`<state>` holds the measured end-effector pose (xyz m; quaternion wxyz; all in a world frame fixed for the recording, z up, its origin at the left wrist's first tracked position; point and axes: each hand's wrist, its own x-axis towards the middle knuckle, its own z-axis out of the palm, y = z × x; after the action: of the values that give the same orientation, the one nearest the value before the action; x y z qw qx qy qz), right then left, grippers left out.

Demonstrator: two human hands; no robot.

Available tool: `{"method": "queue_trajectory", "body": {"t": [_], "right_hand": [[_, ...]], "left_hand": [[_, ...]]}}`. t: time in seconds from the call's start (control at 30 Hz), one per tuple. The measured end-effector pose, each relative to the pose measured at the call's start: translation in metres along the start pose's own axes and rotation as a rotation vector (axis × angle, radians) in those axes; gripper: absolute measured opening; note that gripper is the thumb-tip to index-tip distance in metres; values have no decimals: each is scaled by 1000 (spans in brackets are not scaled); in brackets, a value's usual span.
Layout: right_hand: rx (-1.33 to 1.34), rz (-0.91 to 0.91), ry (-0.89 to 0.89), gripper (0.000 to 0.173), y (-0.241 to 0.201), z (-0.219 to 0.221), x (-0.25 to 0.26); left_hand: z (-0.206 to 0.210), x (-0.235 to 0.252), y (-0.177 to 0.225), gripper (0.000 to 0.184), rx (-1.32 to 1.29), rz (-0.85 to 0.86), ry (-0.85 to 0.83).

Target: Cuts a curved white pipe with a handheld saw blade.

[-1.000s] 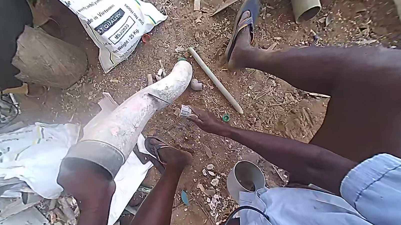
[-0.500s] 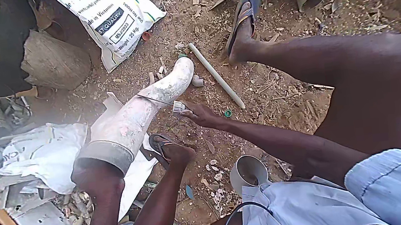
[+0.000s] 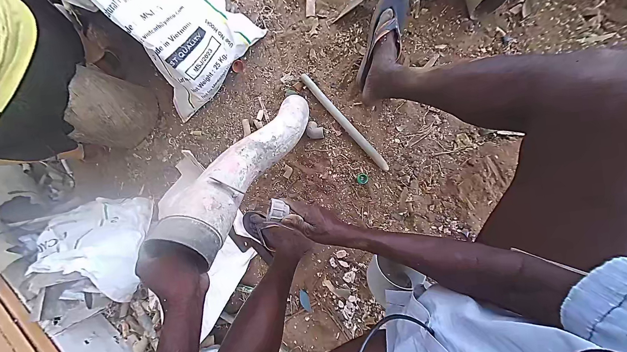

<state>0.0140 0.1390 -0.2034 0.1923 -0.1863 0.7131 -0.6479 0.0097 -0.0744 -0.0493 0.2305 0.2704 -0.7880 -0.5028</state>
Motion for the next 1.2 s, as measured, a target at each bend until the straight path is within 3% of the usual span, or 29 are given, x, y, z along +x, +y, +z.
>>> {"method": "queue_trajectory", "body": {"t": [0.07, 0.13, 0.33, 0.53, 0.8, 1.0, 1.2], "right_hand": [[-30, 108, 10, 56, 24, -14, -12], [-37, 63, 23, 57, 28, -24, -21], [62, -141, -37, 53, -50, -6, 10], [22, -109, -46, 59, -30, -2, -8], [-10, -117, -75, 53, -44, -9, 16], [64, -74, -89, 58, -24, 9, -17], [180, -94, -118, 41, -60, -3, 15]], "left_hand": [[1, 2, 3, 20, 21, 2, 6], [4, 4, 5, 19, 23, 25, -5], [6, 1, 8, 16, 23, 86, -38], [0, -3, -1, 16, 34, 54, -38], [4, -3, 7, 21, 101, 71, -17], [-2, 0, 3, 22, 63, 26, -13], [0, -4, 2, 17, 74, 126, -50]]}}
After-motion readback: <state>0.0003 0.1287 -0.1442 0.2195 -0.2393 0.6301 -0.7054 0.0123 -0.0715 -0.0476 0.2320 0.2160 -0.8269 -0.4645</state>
